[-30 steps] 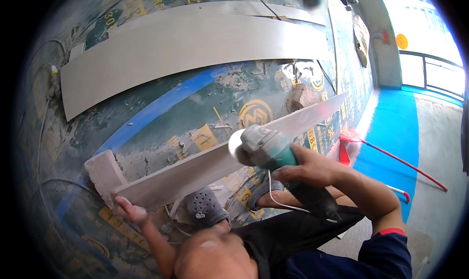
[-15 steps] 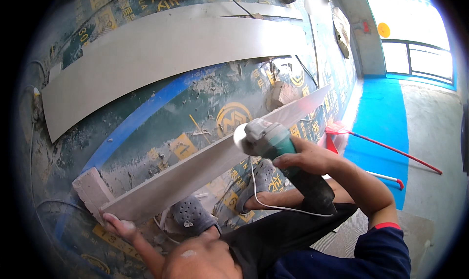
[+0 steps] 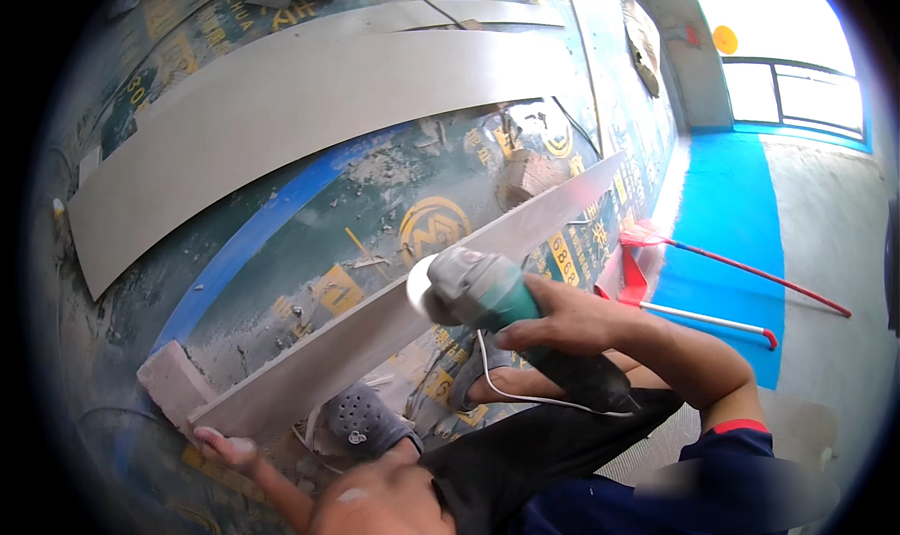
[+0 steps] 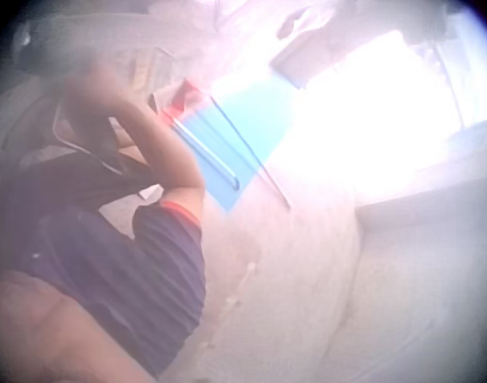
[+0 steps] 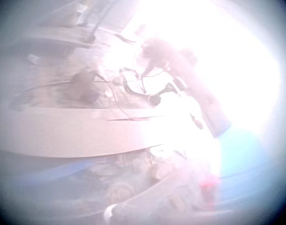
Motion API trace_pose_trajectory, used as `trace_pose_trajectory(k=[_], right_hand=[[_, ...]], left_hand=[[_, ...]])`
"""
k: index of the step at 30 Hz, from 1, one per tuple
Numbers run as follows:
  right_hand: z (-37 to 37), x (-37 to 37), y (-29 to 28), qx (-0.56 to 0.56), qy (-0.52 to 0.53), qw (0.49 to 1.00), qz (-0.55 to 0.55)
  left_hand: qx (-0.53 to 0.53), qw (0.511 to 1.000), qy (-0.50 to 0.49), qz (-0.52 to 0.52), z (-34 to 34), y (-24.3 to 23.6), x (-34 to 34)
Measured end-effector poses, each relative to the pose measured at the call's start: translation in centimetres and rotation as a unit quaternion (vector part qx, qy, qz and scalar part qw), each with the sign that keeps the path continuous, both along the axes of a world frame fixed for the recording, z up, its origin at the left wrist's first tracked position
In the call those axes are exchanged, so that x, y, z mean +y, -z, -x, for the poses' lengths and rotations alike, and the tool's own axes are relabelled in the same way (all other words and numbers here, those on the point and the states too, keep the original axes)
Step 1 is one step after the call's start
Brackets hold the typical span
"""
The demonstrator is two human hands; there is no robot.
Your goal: The person uses a power tool to cut several thin tiles into strips, then carries one strip into another room.
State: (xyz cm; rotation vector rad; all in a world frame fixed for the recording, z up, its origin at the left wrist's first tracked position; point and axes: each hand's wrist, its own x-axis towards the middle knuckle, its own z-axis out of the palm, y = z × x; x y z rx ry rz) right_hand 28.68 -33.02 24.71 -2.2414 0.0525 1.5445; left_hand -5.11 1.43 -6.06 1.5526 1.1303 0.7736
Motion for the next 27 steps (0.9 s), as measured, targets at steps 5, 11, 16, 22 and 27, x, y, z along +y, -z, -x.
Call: trace_pose_trajectory(k=[5, 11, 16, 22, 27], right_hand=[[-0.9, -0.8, 0.2, 0.000, -0.025, 0.998, 0.053], [-3.5, -4.3, -0.5, -0.034, 0.096, 0.988, 0.120], [-6.0, -6.6, -0.8, -0.077, 0.158, 0.968, 0.181], [-5.4, -11.2, -1.0, -0.109, 0.348, 0.925, 0.106], [-3.2, -11.7, -3.6, -0.129, 0.449, 0.884, 0.032]], left_hand=[[-0.025, 0.994, -0.081, 0.075, -2.0, -1.9, -1.1], [-0.019, 0.996, -0.055, 0.063, -2.4, -2.7, -1.2], [-0.026, 0.998, -0.030, 0.044, -0.3, -0.2, 0.0], [0.085, 0.993, 0.023, 0.082, -2.3, 0.1, 0.9], [0.142, 0.986, 0.021, 0.090, -3.0, 1.6, 1.4]])
